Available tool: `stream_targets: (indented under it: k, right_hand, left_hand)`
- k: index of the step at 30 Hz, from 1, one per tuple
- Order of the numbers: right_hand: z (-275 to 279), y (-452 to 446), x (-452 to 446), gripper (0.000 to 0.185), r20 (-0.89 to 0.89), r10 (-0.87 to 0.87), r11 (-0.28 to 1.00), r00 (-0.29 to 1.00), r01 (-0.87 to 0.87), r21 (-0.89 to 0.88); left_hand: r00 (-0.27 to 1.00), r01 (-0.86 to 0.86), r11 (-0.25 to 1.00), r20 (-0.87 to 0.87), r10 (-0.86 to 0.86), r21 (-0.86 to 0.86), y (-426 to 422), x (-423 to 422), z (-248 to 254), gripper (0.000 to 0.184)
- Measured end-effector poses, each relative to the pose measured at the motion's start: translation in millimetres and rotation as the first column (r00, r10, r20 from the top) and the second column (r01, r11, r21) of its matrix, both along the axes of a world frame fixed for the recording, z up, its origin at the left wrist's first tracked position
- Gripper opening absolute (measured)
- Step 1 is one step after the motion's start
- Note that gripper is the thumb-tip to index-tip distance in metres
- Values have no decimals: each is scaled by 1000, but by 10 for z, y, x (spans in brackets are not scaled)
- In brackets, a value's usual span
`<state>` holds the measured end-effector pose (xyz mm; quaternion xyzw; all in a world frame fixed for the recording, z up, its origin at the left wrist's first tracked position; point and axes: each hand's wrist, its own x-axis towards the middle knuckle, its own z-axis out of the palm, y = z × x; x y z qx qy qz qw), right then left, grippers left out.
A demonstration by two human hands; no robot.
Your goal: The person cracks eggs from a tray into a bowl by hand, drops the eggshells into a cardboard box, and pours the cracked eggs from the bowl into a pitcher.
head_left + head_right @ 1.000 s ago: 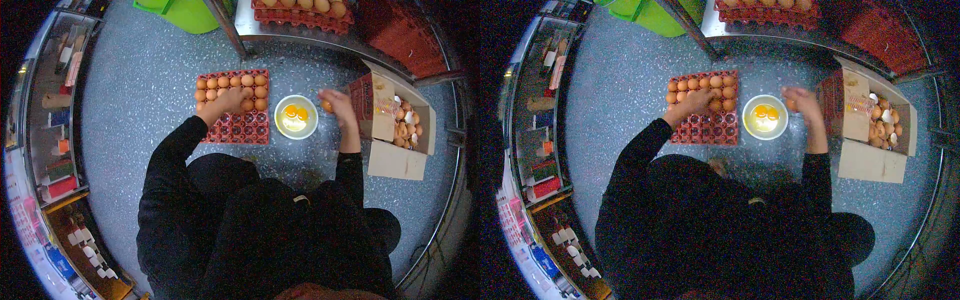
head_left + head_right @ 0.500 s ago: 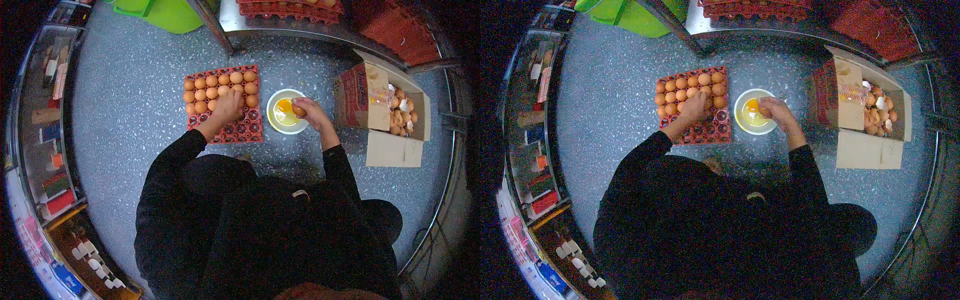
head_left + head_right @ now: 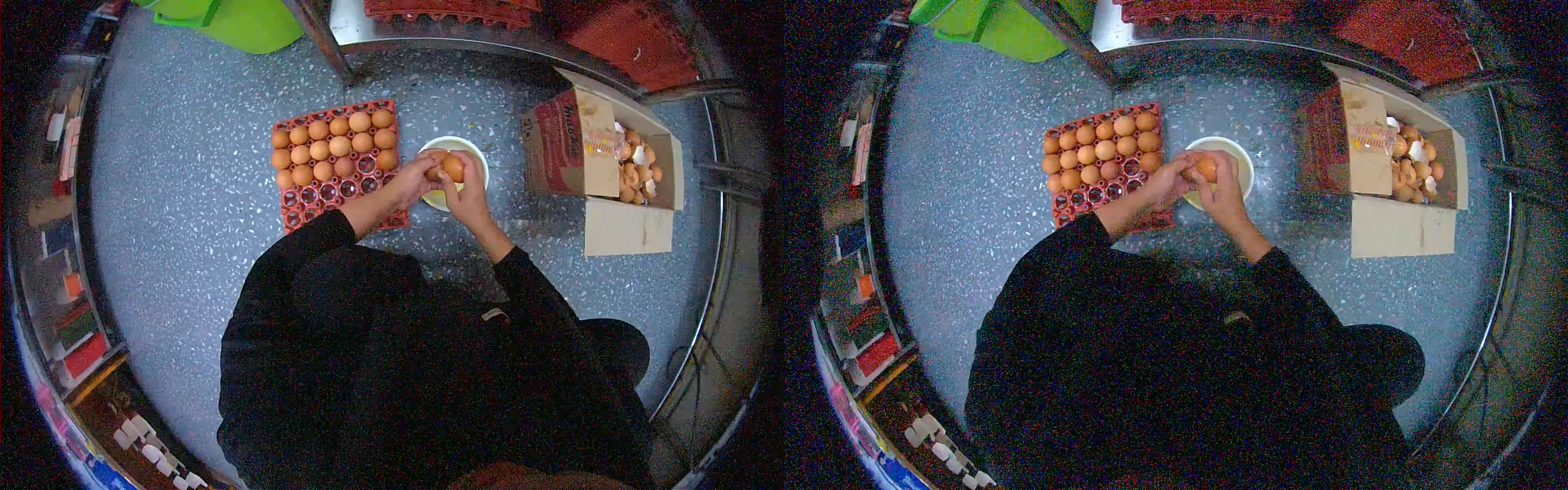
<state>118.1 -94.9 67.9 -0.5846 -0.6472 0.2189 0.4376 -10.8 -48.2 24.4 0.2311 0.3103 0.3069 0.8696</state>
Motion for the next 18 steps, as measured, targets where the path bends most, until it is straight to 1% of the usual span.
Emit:
stream_targets:
  k: [2,3,4,5,6,7,9,10,12,13,15,16,18]
  right_hand:
    - [-6,-3,54,36,56,-5,1000,998,4,18]
    - [19,6,98,35,20,-22,1000,1000,22,10]
    - [39,22,112,35,25,-21,1000,999,21,9]
    - [55,30,124,35,21,-67,995,998,65,74]
    - [56,30,134,35,12,-113,984,993,111,138]
    - [15,22,145,35,16,-115,985,993,112,133]
    - [-69,5,155,34,143,94,996,985,-94,-9]
    - [-87,-8,167,34,146,92,996,985,-91,-8]
    - [-90,-23,181,33,63,18,1000,998,-18,-4]
    - [-84,-24,181,33,64,20,1000,998,-20,-8]
    - [-67,-17,182,34,11,-61,998,998,61,36]
    - [-141,-1,199,34,13,-62,997,998,61,38]
    - [-348,39,258,28,-231,-173,982,958,150,-112]
  left_hand:
    - [1000,0,997,12,1,-80,2,88,22,31]
    - [1000,3,997,18,-1,-81,10,104,-59,31]
    - [1000,2,993,29,1,-122,22,110,-179,31]
    - [999,1,986,39,5,-165,15,119,-299,32]
    - [999,1,986,43,6,-169,3,137,-257,32]
    - [999,2,989,41,4,-145,-7,164,-180,32]
    - [999,7,992,41,-2,-122,-44,216,-106,33]
    - [999,17,990,43,-11,-140,-48,242,-111,33]
    - [999,20,987,46,-13,-157,-21,248,-166,33]
    - [999,23,990,33,-19,-139,1,240,-221,33]
    - [999,28,992,21,-26,-125,-8,240,-298,32]
    - [1000,19,993,20,-17,-115,10,244,-313,32]
    - [1000,10,995,17,-9,-102,68,243,-405,32]
